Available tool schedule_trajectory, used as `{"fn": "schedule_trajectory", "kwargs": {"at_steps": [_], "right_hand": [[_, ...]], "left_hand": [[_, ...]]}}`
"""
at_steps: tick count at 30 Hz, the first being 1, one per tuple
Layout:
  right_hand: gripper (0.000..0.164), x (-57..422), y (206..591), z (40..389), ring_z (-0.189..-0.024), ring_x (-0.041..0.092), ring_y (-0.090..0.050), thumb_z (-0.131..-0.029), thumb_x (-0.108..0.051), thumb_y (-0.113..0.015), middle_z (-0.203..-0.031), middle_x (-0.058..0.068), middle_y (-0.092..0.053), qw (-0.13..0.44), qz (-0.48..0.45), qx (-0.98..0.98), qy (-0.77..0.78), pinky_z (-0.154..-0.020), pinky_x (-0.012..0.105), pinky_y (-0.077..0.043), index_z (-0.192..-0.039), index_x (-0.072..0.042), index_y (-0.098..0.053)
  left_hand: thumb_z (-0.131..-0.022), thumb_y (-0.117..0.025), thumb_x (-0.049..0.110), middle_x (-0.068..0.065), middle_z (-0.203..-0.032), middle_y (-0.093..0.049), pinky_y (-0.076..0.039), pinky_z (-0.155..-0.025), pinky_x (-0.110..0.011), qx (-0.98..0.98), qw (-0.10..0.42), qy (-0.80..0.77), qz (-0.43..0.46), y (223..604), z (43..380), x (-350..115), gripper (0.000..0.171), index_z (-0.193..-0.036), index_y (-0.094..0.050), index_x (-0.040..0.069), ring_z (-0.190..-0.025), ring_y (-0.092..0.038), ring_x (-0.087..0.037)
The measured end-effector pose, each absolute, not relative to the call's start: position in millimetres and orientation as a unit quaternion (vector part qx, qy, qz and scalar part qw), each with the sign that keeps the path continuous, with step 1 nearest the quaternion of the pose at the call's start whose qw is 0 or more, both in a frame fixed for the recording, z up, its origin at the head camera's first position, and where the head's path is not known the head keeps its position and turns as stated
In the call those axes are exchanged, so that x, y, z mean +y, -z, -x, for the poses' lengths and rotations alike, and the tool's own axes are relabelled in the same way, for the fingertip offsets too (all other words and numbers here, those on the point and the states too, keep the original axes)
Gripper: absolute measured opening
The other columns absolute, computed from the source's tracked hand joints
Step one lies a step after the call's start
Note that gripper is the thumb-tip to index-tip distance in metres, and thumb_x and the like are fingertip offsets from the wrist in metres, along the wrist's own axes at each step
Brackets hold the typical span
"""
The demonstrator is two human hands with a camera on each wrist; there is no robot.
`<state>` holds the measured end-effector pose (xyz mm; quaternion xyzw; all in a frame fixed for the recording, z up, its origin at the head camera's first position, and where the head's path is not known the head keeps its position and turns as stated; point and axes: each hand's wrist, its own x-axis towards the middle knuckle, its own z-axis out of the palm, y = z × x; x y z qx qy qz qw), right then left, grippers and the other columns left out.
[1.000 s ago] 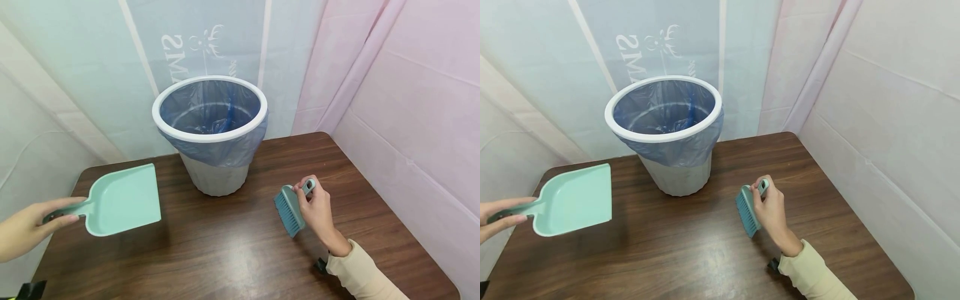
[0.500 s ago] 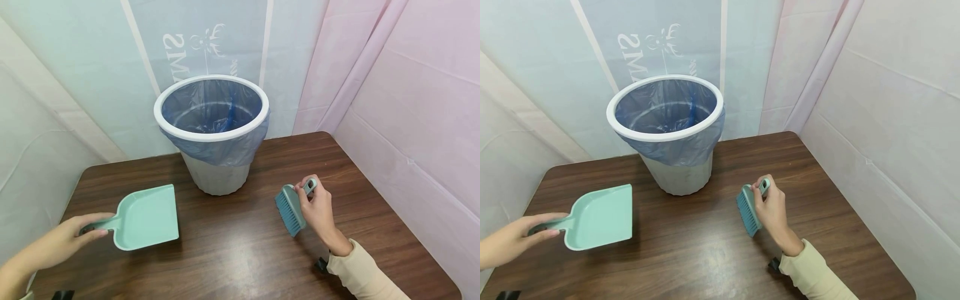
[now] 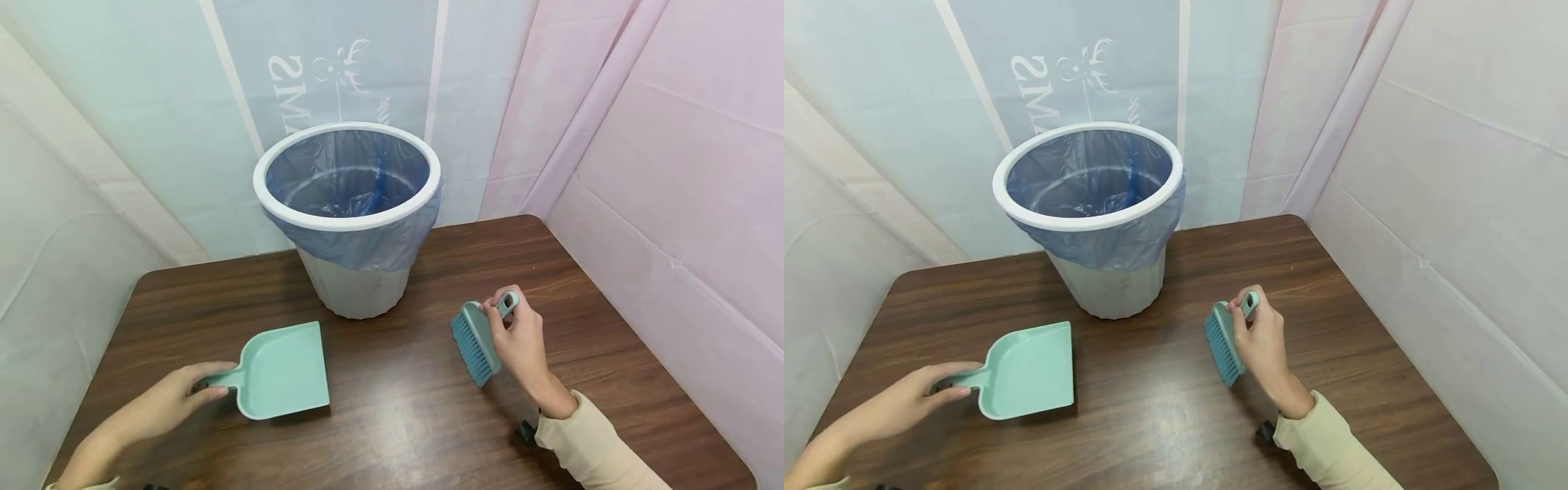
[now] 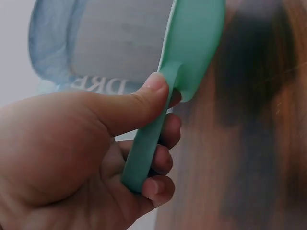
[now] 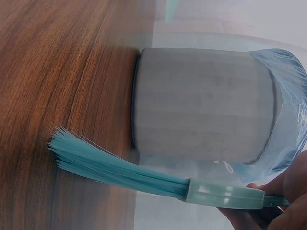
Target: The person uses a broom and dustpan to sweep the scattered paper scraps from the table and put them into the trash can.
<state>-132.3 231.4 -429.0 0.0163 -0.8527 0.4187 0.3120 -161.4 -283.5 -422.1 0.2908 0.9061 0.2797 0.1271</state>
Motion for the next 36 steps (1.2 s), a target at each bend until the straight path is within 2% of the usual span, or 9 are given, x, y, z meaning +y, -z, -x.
{"fn": "schedule_trajectory", "kwargs": {"at_steps": [2, 9, 16, 20, 24, 31, 36], "right_hand": [[0.013, 231, 429, 132, -0.081, 0.019, -0.067, -0.089, 0.003, -0.058, -0.085, 0.003, -0.066, 0.312, -0.017, -0.853, -0.418, -0.059, 0.012, -0.050, -0.091, -0.007, -0.050], [0.012, 231, 428, 133, -0.080, 0.017, -0.066, -0.089, 0.003, -0.057, -0.085, 0.003, -0.066, 0.317, -0.021, -0.852, -0.417, -0.058, 0.012, -0.049, -0.091, -0.006, -0.050], [0.012, 231, 427, 133, -0.080, 0.014, -0.066, -0.089, 0.004, -0.058, -0.085, 0.003, -0.066, 0.317, -0.022, -0.851, -0.417, -0.058, 0.012, -0.050, -0.091, -0.006, -0.050], [0.014, 231, 427, 133, -0.080, 0.010, -0.066, -0.088, 0.004, -0.058, -0.085, 0.003, -0.067, 0.319, -0.021, -0.852, -0.415, -0.056, 0.013, -0.050, -0.090, -0.007, -0.050], [0.013, 230, 428, 131, -0.080, 0.014, -0.067, -0.088, 0.005, -0.058, -0.085, 0.005, -0.067, 0.315, -0.023, -0.851, -0.419, -0.058, 0.012, -0.050, -0.090, -0.006, -0.050], [0.014, 227, 427, 132, -0.080, 0.020, -0.067, -0.087, 0.006, -0.058, -0.084, 0.006, -0.066, 0.312, -0.028, -0.850, -0.423, -0.059, 0.013, -0.051, -0.090, -0.005, -0.050], [0.016, 224, 426, 132, -0.079, 0.019, -0.067, -0.087, 0.006, -0.058, -0.084, 0.004, -0.066, 0.309, -0.033, -0.852, -0.422, -0.057, 0.015, -0.051, -0.089, -0.007, -0.050]], "left_hand": [[-0.094, -0.055, 0.033, -0.001, -0.122, -0.061, -0.050, -0.085, -0.039, 0.900, 0.134, -0.289, -0.296, 427, 162, -278, 0.041, -0.128, -0.055, 0.010, -0.114, -0.056, -0.028], [-0.093, -0.056, 0.034, 0.007, -0.116, -0.061, -0.051, -0.083, -0.033, 0.894, 0.152, -0.299, -0.297, 443, 160, -259, 0.039, -0.125, -0.057, 0.012, -0.109, -0.056, -0.014], [-0.093, -0.057, 0.030, 0.008, -0.112, -0.061, -0.050, -0.083, -0.032, 0.883, 0.152, -0.307, -0.320, 453, 159, -242, 0.038, -0.124, -0.058, 0.009, -0.102, -0.055, -0.010], [-0.092, -0.059, 0.028, 0.006, -0.110, -0.061, -0.050, -0.083, -0.036, 0.883, 0.152, -0.313, -0.316, 456, 159, -234, 0.038, -0.124, -0.058, 0.007, -0.101, -0.056, -0.014], [-0.092, -0.060, 0.025, 0.002, -0.113, -0.062, -0.050, -0.083, -0.037, 0.895, 0.140, -0.307, -0.293, 460, 157, -227, 0.038, -0.124, -0.058, 0.006, -0.103, -0.058, -0.020], [-0.090, -0.062, 0.019, 0.005, -0.106, -0.063, -0.051, -0.081, -0.035, 0.897, 0.120, -0.300, -0.301, 461, 153, -218, 0.038, -0.124, -0.058, 0.003, -0.098, -0.057, -0.015], [-0.090, -0.063, 0.018, 0.002, -0.108, -0.064, -0.050, -0.083, -0.037, 0.904, 0.117, -0.289, -0.293, 461, 151, -206, 0.036, -0.123, -0.059, 0.004, -0.100, -0.057, -0.018]]}}
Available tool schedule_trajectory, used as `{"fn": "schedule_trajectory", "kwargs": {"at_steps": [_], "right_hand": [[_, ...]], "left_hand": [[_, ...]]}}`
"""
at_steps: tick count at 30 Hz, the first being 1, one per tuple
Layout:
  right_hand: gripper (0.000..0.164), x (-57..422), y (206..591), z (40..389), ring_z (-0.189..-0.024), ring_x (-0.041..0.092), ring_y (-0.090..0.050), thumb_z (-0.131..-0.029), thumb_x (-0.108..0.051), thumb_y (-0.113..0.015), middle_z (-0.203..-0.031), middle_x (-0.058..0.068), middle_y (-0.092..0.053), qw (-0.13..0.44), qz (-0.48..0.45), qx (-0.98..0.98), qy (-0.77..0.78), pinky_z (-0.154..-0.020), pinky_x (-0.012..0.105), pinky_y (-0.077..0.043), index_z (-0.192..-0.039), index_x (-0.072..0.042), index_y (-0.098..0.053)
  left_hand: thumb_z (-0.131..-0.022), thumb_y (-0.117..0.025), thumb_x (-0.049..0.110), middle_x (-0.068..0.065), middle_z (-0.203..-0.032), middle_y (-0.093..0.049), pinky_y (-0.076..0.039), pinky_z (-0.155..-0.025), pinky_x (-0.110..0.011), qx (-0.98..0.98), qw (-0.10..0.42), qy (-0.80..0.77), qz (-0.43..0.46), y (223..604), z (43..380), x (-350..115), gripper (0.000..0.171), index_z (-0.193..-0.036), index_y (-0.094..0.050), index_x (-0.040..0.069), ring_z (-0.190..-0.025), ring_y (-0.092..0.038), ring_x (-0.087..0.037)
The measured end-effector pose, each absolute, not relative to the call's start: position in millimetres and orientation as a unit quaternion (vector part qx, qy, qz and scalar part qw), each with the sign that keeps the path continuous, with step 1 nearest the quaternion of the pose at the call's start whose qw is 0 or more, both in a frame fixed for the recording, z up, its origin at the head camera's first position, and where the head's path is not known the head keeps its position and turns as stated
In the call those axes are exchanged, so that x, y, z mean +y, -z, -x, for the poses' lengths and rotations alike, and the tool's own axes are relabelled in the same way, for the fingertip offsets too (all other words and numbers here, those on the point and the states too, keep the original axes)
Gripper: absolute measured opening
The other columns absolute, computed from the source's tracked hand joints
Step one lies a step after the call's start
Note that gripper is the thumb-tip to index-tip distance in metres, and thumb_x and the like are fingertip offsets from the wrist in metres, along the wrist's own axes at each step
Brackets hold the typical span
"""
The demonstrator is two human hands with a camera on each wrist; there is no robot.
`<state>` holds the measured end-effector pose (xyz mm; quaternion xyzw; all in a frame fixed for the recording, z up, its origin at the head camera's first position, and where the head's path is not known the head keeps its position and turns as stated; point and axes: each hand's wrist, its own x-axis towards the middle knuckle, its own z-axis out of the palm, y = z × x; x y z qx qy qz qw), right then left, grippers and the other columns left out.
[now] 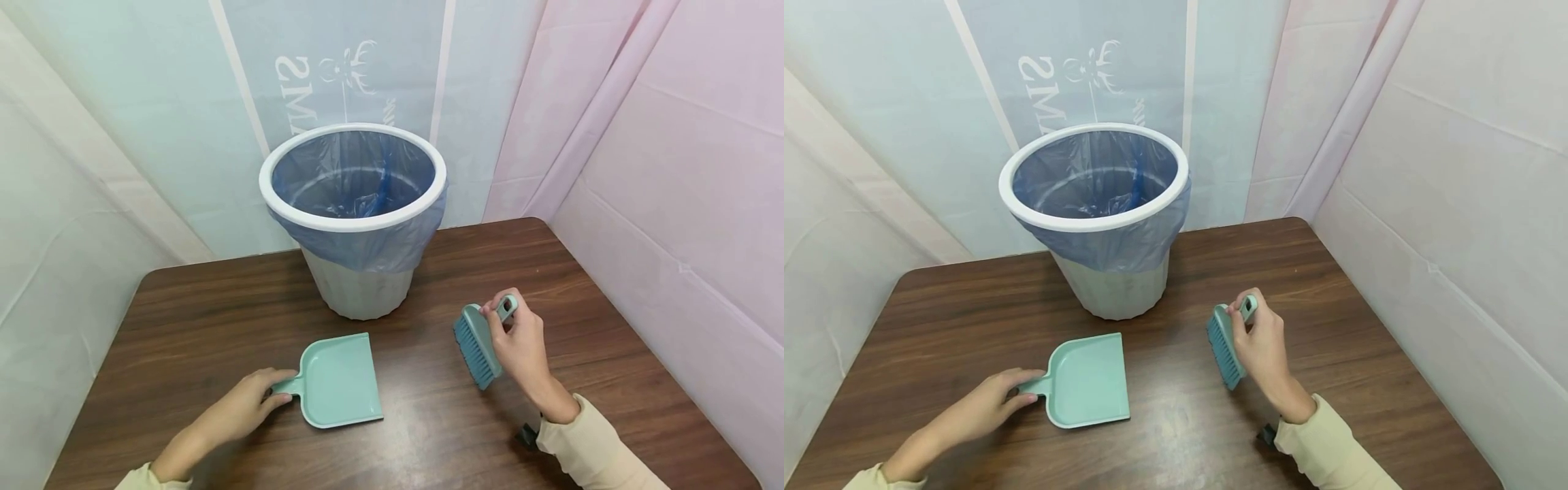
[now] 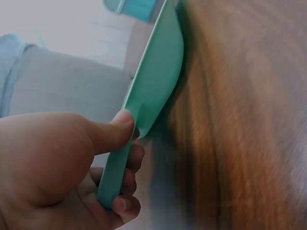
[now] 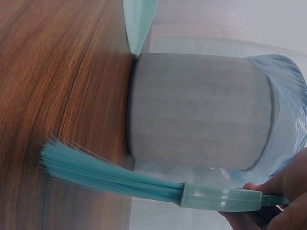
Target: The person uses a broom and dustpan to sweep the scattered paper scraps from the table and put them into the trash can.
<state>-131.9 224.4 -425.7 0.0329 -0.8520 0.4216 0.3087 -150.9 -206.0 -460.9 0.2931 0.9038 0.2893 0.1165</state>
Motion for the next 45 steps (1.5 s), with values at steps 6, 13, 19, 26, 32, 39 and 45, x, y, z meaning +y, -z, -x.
{"fn": "schedule_trajectory", "kwargs": {"at_steps": [6, 13, 19, 26, 32, 39, 45], "right_hand": [[0.018, 218, 425, 129, -0.076, 0.011, -0.064, -0.085, 0.007, -0.061, -0.084, 0.001, -0.065, 0.320, -0.056, -0.861, -0.392, -0.051, 0.014, -0.047, -0.088, -0.008, -0.051], [0.013, 197, 421, 123, -0.078, 0.012, -0.063, -0.087, 0.002, -0.062, -0.086, 0.003, -0.065, 0.307, -0.162, -0.856, -0.383, -0.055, 0.011, -0.048, -0.088, -0.010, -0.055], [0.014, 178, 418, 121, -0.079, 0.008, -0.058, -0.085, 0.003, -0.062, -0.087, -0.003, -0.061, 0.310, -0.278, -0.838, -0.352, -0.068, 0.018, -0.048, -0.090, -0.009, -0.058], [0.009, 157, 421, 122, -0.083, 0.009, -0.059, -0.096, -0.009, -0.051, -0.091, -0.003, -0.060, 0.297, -0.416, -0.801, -0.312, -0.073, 0.020, -0.051, -0.091, -0.009, -0.058], [0.034, 138, 428, 123, -0.085, 0.010, -0.057, -0.071, 0.011, -0.047, -0.093, -0.002, -0.058, 0.282, -0.514, -0.777, -0.232, -0.064, 0.015, -0.049, -0.093, -0.012, -0.059], [0.020, 114, 439, 119, -0.086, 0.007, -0.055, -0.085, 0.002, -0.055, -0.092, -0.006, -0.056, 0.272, -0.545, -0.776, -0.160, -0.064, 0.010, -0.046, -0.091, -0.016, -0.059], [0.003, 104, 450, 113, -0.085, 0.002, -0.050, -0.094, -0.021, -0.057, -0.093, -0.011, -0.055, 0.215, -0.561, -0.783, -0.160, -0.063, 0.005, -0.038, -0.093, -0.020, -0.059]], "left_hand": [[-0.089, -0.064, 0.017, 0.003, -0.105, -0.062, -0.050, -0.082, -0.036, 0.913, 0.122, -0.275, -0.276, 465, 146, -188, 0.037, -0.123, -0.059, 0.005, -0.097, -0.056, -0.014], [-0.089, -0.065, 0.019, 0.003, -0.104, -0.062, -0.049, -0.083, -0.037, 0.918, 0.097, -0.263, -0.281, 465, 145, -169, 0.037, -0.123, -0.059, 0.006, -0.097, -0.055, -0.014], [-0.089, -0.064, 0.019, 0.000, -0.108, -0.063, -0.048, -0.084, -0.039, 0.914, 0.101, -0.267, -0.290, 463, 148, -156, 0.037, -0.122, -0.060, 0.005, -0.100, -0.056, -0.017], [-0.088, -0.066, 0.017, -0.001, -0.107, -0.063, -0.049, -0.085, -0.039, 0.907, 0.106, -0.275, -0.301, 463, 149, -146, 0.035, -0.121, -0.061, 0.005, -0.100, -0.057, -0.016], [-0.087, -0.066, 0.017, 0.000, -0.103, -0.062, -0.049, -0.082, -0.037, 0.906, 0.110, -0.274, -0.305, 463, 150, -141, 0.036, -0.121, -0.060, 0.004, -0.095, -0.055, -0.014], [-0.088, -0.066, 0.016, -0.005, -0.110, -0.063, -0.048, -0.086, -0.041, 0.903, 0.113, -0.278, -0.307, 462, 150, -139, 0.037, -0.122, -0.060, 0.004, -0.102, -0.057, -0.021], [-0.089, -0.064, 0.018, -0.009, -0.115, -0.062, -0.047, -0.089, -0.043, 0.900, 0.117, -0.277, -0.315, 462, 150, -140, 0.038, -0.123, -0.059, 0.002, -0.107, -0.057, -0.026]]}}
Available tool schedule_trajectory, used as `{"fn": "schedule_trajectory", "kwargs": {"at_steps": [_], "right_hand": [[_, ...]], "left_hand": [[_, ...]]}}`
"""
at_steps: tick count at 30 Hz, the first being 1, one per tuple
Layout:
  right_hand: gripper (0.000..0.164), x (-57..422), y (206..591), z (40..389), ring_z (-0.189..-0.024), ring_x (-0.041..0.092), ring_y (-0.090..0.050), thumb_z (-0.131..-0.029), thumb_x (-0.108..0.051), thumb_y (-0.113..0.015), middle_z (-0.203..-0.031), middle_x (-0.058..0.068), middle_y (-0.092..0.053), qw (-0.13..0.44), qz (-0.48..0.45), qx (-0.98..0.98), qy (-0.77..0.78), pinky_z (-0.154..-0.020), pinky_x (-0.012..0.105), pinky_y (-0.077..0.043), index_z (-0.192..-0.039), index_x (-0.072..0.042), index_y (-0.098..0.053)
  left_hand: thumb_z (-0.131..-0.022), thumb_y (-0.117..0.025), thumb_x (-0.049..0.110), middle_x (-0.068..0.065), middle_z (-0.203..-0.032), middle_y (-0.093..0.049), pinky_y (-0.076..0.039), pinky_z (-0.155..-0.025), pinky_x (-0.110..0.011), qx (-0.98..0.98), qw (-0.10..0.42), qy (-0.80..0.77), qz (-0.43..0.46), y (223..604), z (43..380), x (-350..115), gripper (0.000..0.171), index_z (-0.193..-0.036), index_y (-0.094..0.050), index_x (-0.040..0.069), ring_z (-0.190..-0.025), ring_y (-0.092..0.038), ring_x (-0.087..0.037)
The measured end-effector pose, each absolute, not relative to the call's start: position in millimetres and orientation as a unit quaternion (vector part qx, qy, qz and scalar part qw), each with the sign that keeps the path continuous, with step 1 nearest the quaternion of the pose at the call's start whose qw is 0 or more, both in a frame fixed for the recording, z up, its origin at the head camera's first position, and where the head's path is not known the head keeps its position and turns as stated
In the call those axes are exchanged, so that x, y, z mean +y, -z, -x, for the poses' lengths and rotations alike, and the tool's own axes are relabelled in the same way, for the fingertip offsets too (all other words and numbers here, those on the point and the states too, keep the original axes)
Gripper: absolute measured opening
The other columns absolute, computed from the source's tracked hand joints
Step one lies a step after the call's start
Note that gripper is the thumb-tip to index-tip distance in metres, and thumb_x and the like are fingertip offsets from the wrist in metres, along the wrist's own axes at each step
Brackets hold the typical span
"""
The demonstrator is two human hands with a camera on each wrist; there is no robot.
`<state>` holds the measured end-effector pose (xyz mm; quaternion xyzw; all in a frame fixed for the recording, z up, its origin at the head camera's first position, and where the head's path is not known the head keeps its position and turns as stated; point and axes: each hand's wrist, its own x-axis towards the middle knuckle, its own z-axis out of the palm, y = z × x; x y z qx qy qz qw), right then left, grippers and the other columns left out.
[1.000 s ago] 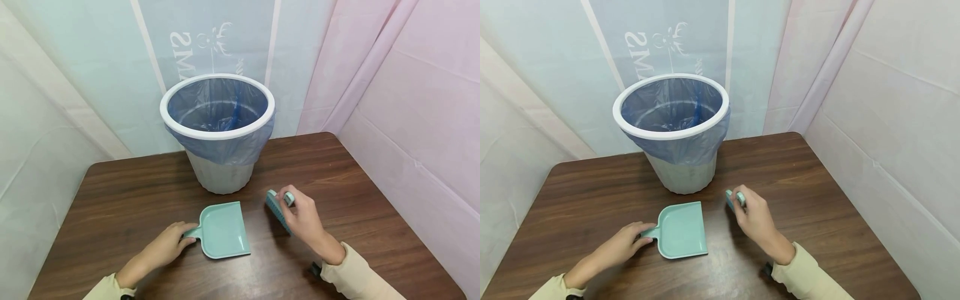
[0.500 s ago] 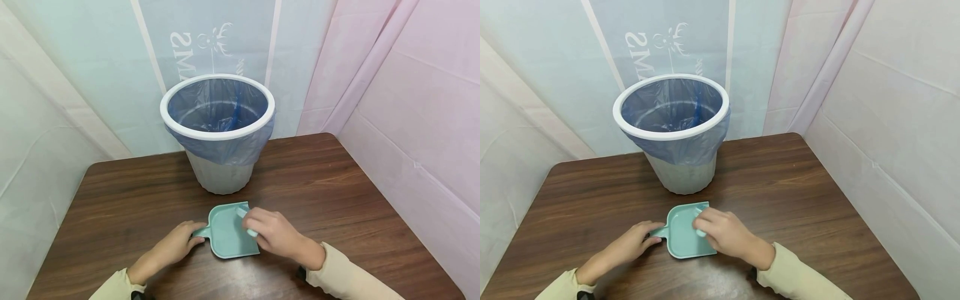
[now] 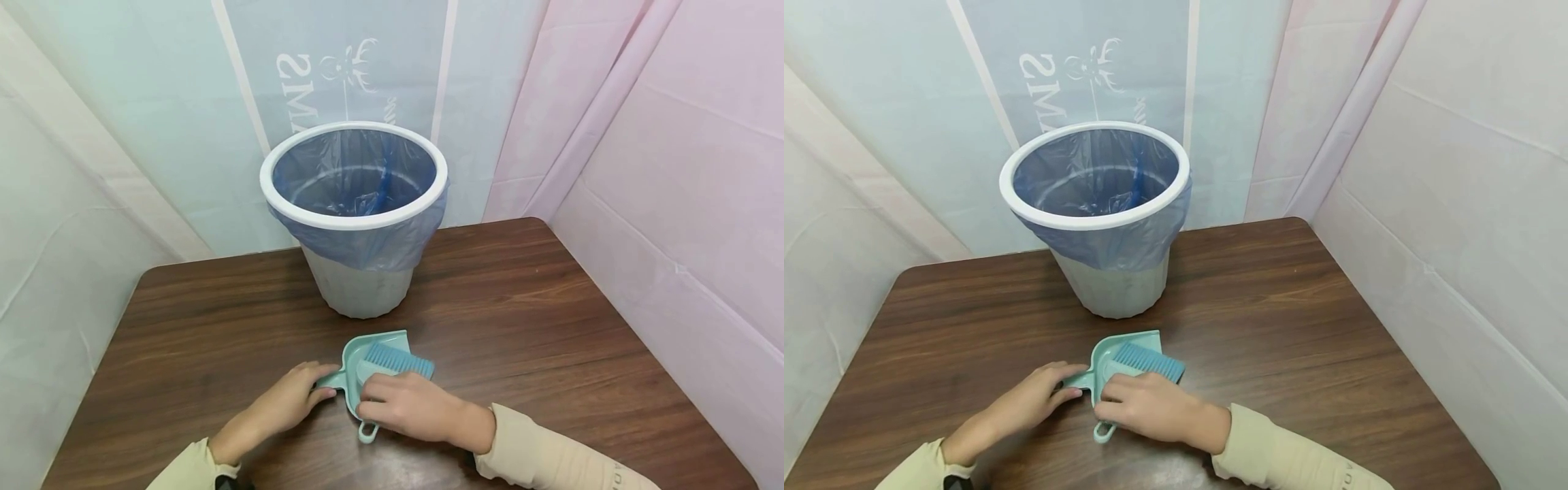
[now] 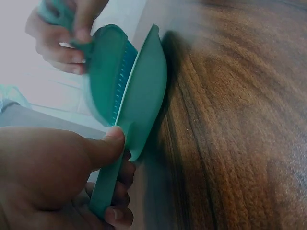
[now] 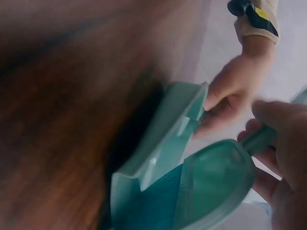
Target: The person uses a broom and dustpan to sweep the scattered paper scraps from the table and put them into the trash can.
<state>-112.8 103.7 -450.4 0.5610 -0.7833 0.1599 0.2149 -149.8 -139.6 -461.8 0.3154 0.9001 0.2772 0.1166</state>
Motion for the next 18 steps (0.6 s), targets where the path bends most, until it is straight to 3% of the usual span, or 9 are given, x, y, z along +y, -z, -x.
{"fn": "schedule_trajectory", "kwargs": {"at_steps": [9, 18], "right_hand": [[0.016, 102, 464, 107, -0.088, 0.000, -0.048, -0.091, -0.040, -0.052, -0.095, -0.013, -0.052, 0.161, -0.581, -0.790, -0.109, -0.066, 0.007, -0.041, -0.093, -0.025, -0.058], [0.016, 99, 473, 105, -0.091, 0.000, -0.046, -0.097, -0.029, -0.041, -0.099, -0.013, -0.050, 0.144, -0.579, -0.800, -0.071, -0.063, 0.006, -0.041, -0.095, -0.025, -0.056]], "left_hand": [[-0.089, -0.065, 0.019, -0.002, -0.108, -0.063, -0.048, -0.086, -0.040, 0.901, 0.103, -0.264, -0.329, 464, 150, -141, 0.037, -0.123, -0.060, 0.005, -0.102, -0.057, -0.019], [-0.089, -0.064, 0.020, -0.004, -0.109, -0.062, -0.048, -0.087, -0.042, 0.903, 0.095, -0.257, -0.332, 463, 148, -141, 0.039, -0.124, -0.059, 0.005, -0.104, -0.057, -0.022]]}}
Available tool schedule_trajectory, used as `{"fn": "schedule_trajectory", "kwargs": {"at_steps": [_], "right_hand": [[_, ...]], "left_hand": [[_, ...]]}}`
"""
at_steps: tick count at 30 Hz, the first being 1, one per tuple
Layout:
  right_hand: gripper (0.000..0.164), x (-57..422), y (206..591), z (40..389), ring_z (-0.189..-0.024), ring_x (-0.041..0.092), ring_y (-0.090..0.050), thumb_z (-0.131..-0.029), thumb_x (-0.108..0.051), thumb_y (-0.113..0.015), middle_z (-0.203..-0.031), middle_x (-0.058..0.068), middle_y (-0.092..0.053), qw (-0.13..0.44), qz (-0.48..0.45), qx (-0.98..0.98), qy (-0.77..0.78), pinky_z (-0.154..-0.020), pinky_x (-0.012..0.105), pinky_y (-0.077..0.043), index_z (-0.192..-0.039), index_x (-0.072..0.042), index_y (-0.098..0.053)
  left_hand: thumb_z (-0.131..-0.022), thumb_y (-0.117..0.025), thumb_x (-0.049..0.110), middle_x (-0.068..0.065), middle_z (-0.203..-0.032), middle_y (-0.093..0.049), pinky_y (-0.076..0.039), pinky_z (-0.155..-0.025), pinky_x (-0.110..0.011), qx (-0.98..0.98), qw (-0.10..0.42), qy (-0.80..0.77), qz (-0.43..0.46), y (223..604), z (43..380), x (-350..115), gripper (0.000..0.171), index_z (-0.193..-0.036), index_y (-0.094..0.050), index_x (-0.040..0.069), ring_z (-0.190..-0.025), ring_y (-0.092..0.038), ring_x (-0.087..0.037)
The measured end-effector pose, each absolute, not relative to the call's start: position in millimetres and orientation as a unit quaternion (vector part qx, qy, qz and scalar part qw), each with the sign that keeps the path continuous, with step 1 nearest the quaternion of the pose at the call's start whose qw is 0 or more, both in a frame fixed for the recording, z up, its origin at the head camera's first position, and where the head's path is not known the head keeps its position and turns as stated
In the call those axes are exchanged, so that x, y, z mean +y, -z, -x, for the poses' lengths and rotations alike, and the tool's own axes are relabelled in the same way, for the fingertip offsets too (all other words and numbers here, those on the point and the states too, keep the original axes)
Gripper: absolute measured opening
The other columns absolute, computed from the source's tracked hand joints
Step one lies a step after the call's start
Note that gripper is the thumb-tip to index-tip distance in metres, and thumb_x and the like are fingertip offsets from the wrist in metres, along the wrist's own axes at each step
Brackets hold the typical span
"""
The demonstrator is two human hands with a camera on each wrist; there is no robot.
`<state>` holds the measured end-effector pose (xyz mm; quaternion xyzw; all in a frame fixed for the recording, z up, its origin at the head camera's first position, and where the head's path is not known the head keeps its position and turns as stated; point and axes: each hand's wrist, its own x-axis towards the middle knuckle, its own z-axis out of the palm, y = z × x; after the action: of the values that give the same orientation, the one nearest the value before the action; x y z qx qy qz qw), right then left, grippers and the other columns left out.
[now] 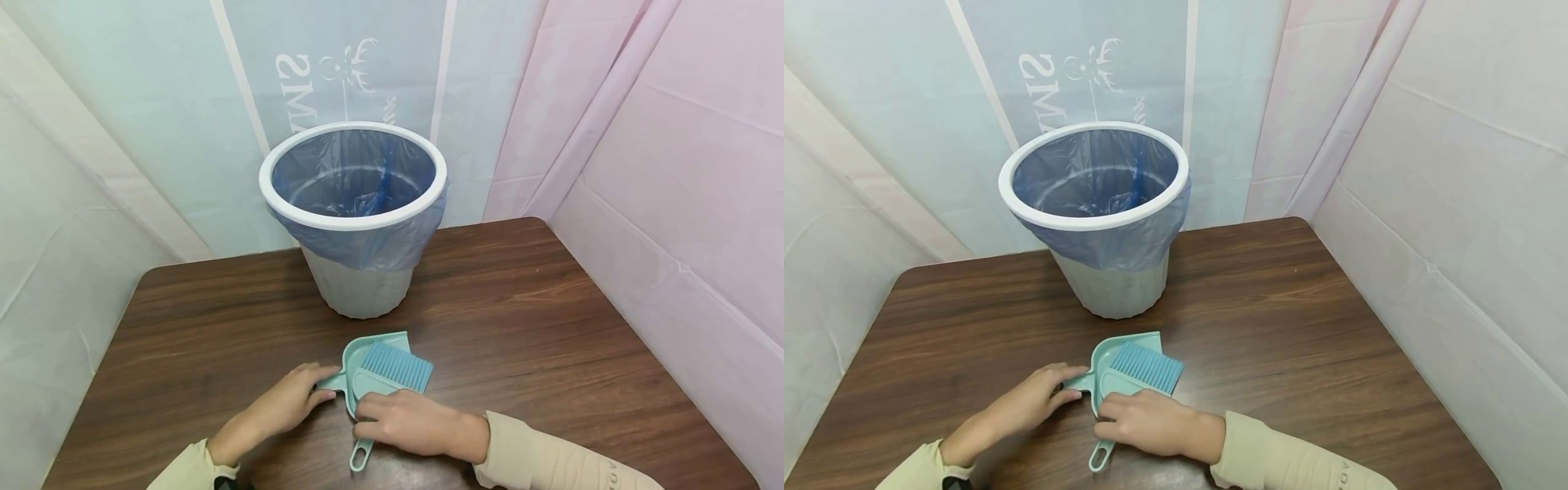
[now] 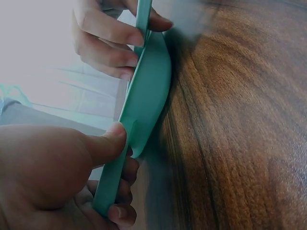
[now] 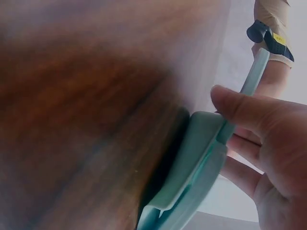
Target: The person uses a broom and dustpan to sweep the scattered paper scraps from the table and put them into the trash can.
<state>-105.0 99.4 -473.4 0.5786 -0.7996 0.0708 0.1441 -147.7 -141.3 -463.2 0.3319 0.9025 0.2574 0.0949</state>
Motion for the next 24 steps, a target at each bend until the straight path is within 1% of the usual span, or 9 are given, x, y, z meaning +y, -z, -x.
{"fn": "schedule_trajectory", "kwargs": {"at_steps": [2, 8, 16, 24], "right_hand": [[0.016, 99.5, 473.6, 104.2, -0.092, 0.000, -0.046, -0.097, -0.027, -0.040, -0.100, -0.013, -0.049, 0.143, -0.576, -0.802, -0.065, -0.063, 0.006, -0.041, -0.095, -0.025, -0.055], [0.011, 100.4, 472.0, 102.4, -0.093, -0.001, -0.045, -0.097, -0.025, -0.044, -0.101, -0.013, -0.048, 0.128, -0.567, -0.810, -0.071, -0.063, 0.007, -0.041, -0.097, -0.024, -0.055], [0.013, 100.2, 471.3, 101.6, -0.094, -0.001, -0.045, -0.101, -0.023, -0.044, -0.102, -0.013, -0.049, 0.126, -0.565, -0.809, -0.097, -0.067, 0.007, -0.042, -0.102, -0.024, -0.058], [0.013, 99.0, 470.5, 100.1, -0.093, -0.002, -0.046, -0.100, -0.024, -0.045, -0.101, -0.013, -0.050, 0.123, -0.564, -0.809, -0.107, -0.072, 0.007, -0.043, -0.101, -0.024, -0.058]], "left_hand": [[-0.089, -0.064, 0.020, -0.005, -0.110, -0.062, -0.047, -0.088, -0.043, 0.903, 0.095, -0.257, -0.331, 463.3, 147.3, -141.3, 0.039, -0.124, -0.058, 0.004, -0.105, -0.056, -0.023], [-0.090, -0.063, 0.020, -0.005, -0.110, -0.062, -0.047, -0.088, -0.043, 0.903, 0.102, -0.260, -0.325, 461.2, 146.2, -140.8, 0.039, -0.125, -0.058, 0.004, -0.105, -0.056, -0.023], [-0.092, -0.060, 0.025, -0.007, -0.114, -0.061, -0.046, -0.090, -0.045, 0.904, 0.114, -0.269, -0.312, 458.6, 145.1, -139.4, 0.039, -0.125, -0.057, 0.005, -0.108, -0.055, -0.024], [-0.094, -0.058, 0.020, -0.008, -0.115, -0.060, -0.046, -0.090, -0.044, 0.903, 0.120, -0.271, -0.310, 457.8, 144.4, -139.8, 0.036, -0.125, -0.057, 0.004, -0.109, -0.055, -0.024]]}}
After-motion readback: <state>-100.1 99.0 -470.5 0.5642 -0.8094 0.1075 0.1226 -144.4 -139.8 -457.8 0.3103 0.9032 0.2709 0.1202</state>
